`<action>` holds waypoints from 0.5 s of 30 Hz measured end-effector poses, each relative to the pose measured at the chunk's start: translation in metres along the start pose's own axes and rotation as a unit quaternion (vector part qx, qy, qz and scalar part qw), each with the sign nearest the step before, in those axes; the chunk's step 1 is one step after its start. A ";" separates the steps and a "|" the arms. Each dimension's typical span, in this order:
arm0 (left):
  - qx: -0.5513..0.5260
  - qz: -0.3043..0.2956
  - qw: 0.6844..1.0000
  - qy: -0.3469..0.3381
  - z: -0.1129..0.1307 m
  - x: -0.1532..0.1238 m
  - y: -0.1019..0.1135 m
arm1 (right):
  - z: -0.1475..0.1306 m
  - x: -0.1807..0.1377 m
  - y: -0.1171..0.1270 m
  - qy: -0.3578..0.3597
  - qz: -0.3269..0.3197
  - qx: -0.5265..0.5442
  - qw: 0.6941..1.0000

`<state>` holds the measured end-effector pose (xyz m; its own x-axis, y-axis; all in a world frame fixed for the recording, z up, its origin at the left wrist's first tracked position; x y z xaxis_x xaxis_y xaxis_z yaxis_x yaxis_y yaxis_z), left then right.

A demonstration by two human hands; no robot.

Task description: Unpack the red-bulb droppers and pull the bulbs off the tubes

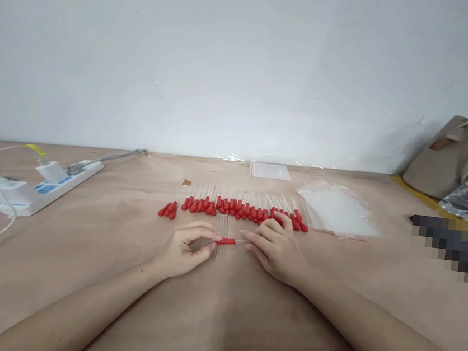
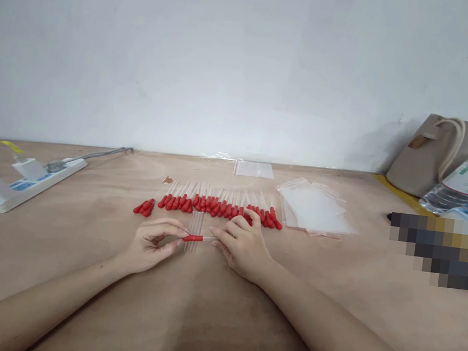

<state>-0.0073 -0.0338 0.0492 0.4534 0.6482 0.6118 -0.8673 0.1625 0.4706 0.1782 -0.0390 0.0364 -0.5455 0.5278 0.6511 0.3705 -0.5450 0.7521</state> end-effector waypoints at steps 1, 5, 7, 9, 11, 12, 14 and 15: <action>0.007 -0.004 1.000 0.000 0.002 0.001 -0.001 | -0.001 0.000 -0.001 0.002 -0.004 0.004 1.000; 0.075 -0.050 0.996 -0.005 0.008 0.006 -0.014 | -0.008 0.000 -0.005 0.008 -0.023 0.023 0.999; 0.126 -0.076 0.989 -0.024 0.010 0.007 -0.022 | -0.011 0.000 -0.005 0.011 -0.022 0.031 0.999; 0.173 -0.089 0.980 -0.042 0.011 0.006 -0.028 | -0.014 0.000 -0.004 0.017 -0.010 0.036 0.999; 0.207 -0.092 0.973 -0.054 0.011 0.004 -0.030 | -0.015 0.000 -0.001 0.027 0.006 0.031 0.999; 0.220 -0.093 0.969 -0.059 0.012 0.003 -0.031 | -0.016 0.000 0.001 0.033 0.015 0.023 0.999; 0.239 -0.100 0.964 -0.069 0.014 0.001 -0.031 | -0.018 -0.001 0.004 0.044 0.032 0.003 0.999; 0.245 -0.103 0.961 -0.074 0.016 0.001 -0.032 | -0.019 -0.001 0.005 0.049 0.038 -0.008 0.998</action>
<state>0.0237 -0.0504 0.0450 0.6603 0.5214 0.5404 -0.5716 -0.1178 0.8121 0.1667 -0.0551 0.0377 -0.5881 0.4180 0.6924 0.4027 -0.5911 0.6989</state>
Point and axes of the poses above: each hand's wrist, its own x-axis towards the middle knuckle, its own y-axis out of the back of the hand, z = x × y, the point moved 5 cm from there along x, towards the middle knuckle, and after that the axes turned 10 degrees about -x, right-handed, at the moved point
